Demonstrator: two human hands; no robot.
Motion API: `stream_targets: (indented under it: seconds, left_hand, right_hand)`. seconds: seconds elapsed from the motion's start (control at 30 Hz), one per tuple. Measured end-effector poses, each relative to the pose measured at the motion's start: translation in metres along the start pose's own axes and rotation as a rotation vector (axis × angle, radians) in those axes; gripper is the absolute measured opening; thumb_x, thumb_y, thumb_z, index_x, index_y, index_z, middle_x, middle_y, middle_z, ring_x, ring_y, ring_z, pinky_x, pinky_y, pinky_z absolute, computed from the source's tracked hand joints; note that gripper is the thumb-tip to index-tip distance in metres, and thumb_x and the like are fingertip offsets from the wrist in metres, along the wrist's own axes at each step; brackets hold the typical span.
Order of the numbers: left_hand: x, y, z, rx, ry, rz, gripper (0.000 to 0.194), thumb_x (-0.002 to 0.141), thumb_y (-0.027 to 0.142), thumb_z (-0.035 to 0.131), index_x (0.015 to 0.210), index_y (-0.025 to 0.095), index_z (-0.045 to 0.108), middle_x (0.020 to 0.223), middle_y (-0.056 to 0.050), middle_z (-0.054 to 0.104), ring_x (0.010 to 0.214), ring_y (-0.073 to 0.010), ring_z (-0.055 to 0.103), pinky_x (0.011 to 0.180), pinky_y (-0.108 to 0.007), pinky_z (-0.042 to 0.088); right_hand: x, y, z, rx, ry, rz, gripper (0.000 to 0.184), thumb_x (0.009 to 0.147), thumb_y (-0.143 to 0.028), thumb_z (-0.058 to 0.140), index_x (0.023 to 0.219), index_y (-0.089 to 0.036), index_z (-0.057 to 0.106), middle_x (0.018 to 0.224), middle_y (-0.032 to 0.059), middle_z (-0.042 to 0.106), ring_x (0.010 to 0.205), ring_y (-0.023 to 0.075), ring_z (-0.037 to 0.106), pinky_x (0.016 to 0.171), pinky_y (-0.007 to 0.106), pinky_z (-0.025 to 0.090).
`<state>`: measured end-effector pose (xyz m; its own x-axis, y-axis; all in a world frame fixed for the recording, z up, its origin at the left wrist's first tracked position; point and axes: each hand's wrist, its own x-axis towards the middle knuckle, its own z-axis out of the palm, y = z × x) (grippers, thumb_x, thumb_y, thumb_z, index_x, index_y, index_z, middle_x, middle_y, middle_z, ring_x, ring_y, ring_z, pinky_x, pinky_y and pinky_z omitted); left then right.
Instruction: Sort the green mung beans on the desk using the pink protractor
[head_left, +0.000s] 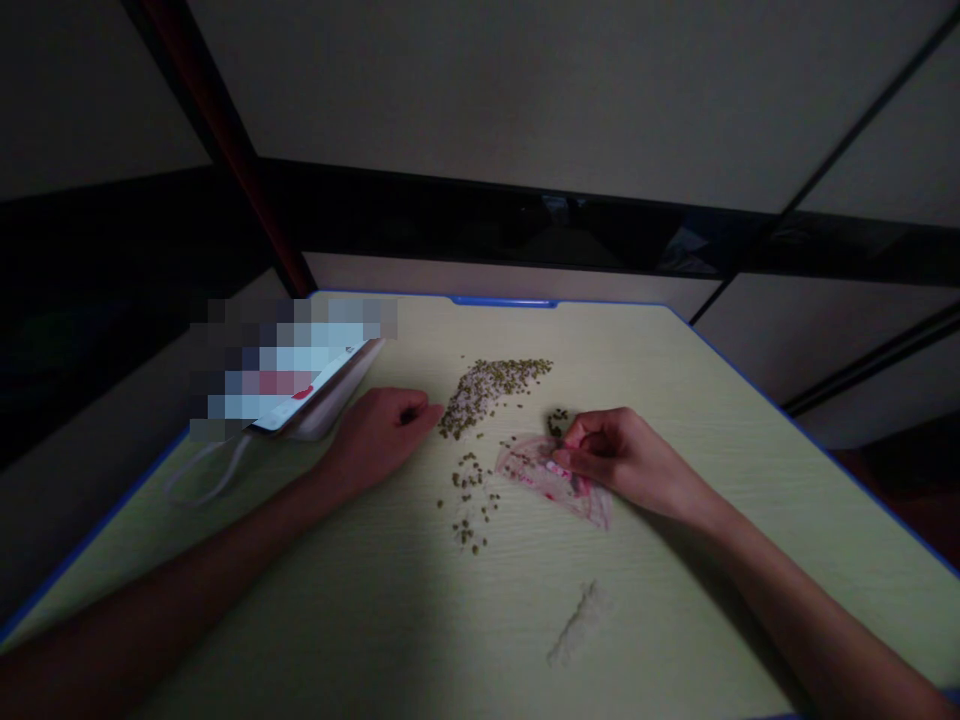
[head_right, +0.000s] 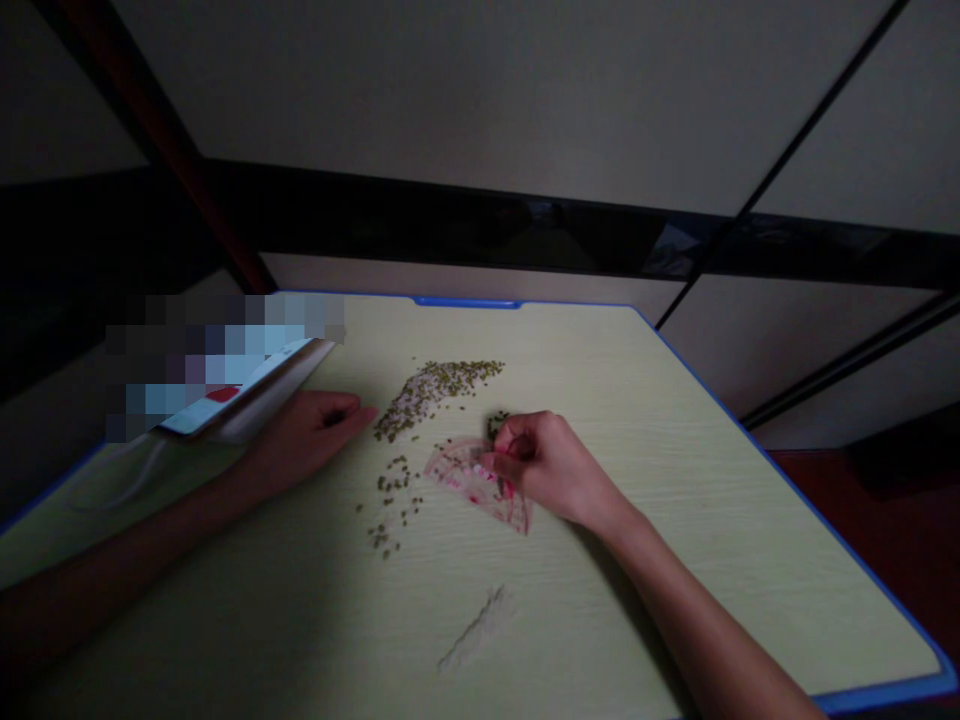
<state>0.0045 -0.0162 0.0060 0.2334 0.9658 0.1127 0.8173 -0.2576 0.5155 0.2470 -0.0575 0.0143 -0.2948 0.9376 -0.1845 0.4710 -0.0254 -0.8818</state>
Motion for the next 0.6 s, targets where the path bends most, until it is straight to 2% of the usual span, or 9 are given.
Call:
stream_targets:
  seconds: [0.17, 0.6]
  left_hand:
    - [0.0004, 0.0000, 0.0005, -0.002, 0.005, -0.006, 0.035, 0.074, 0.038, 0.039, 0.047, 0.019, 0.028, 0.046, 0.005, 0.029, 0.047, -0.0082, 0.031, 0.047, -0.023, 0.021]
    - [0.0007, 0.0010, -0.0007, 0.003, -0.007, -0.004, 0.035, 0.074, 0.037, 0.039, 0.046, 0.019, 0.029, 0.045, 0.005, 0.029, 0.047, -0.0086, 0.032, 0.048, -0.024, 0.021]
  right_hand:
    - [-0.0012, -0.0009, 0.0007, 0.012, -0.049, -0.003, 0.020, 0.067, -0.027, 0.061, 0.059, -0.014, 0.048, 0.050, -0.0005, 0.054, 0.043, 0.0069, 0.042, 0.042, 0.020, 0.030]
    - [0.0002, -0.0017, 0.0071, -0.009, 0.010, -0.023, 0.011, 0.068, -0.017, 0.055, 0.060, -0.015, 0.048, 0.050, 0.0007, 0.056, 0.042, 0.0086, 0.047, 0.042, 0.020, 0.032]
